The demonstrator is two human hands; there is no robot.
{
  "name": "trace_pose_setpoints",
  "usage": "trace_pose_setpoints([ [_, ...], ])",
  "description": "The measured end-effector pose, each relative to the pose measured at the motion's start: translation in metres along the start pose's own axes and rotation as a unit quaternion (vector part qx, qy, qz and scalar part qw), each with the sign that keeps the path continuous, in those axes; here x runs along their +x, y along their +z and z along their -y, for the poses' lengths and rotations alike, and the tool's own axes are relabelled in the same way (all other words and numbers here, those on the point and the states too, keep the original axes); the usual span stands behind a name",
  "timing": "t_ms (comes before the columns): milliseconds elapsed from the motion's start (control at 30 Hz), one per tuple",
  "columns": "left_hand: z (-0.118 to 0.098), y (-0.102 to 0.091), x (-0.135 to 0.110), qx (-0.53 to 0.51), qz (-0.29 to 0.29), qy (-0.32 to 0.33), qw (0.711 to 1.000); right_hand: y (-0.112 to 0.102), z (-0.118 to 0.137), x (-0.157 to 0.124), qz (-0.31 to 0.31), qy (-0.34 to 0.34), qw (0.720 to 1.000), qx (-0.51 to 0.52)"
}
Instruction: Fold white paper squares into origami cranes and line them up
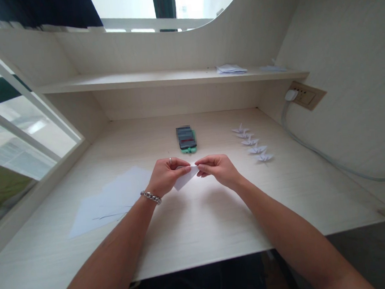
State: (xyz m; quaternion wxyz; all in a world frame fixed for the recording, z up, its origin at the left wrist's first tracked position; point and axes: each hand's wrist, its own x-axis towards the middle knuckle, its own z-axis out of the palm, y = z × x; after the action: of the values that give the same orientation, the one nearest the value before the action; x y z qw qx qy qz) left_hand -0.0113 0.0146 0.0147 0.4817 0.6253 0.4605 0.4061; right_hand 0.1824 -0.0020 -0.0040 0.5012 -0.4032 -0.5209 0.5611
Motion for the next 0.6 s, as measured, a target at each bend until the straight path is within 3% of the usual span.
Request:
trace_pose_setpoints([
  [200,0.0,-0.002,0.001,-0.004,-0.021,-0.003,1.0,-0.008,0.003,0.003,-0.053,-0.019,0.998,0.012],
  [400,0.0,0.001,-0.001,0.009,0.0,-0.002,1.0,0.002,-0.007,-0.001,-0.003,-0.04,0.998,-0.041],
  [600,-0.001,0.003,-0.001,-0.02,0.017,-0.018,0.999,0.003,-0.005,-0.001,0.015,-0.035,0.999,-0.003],
])
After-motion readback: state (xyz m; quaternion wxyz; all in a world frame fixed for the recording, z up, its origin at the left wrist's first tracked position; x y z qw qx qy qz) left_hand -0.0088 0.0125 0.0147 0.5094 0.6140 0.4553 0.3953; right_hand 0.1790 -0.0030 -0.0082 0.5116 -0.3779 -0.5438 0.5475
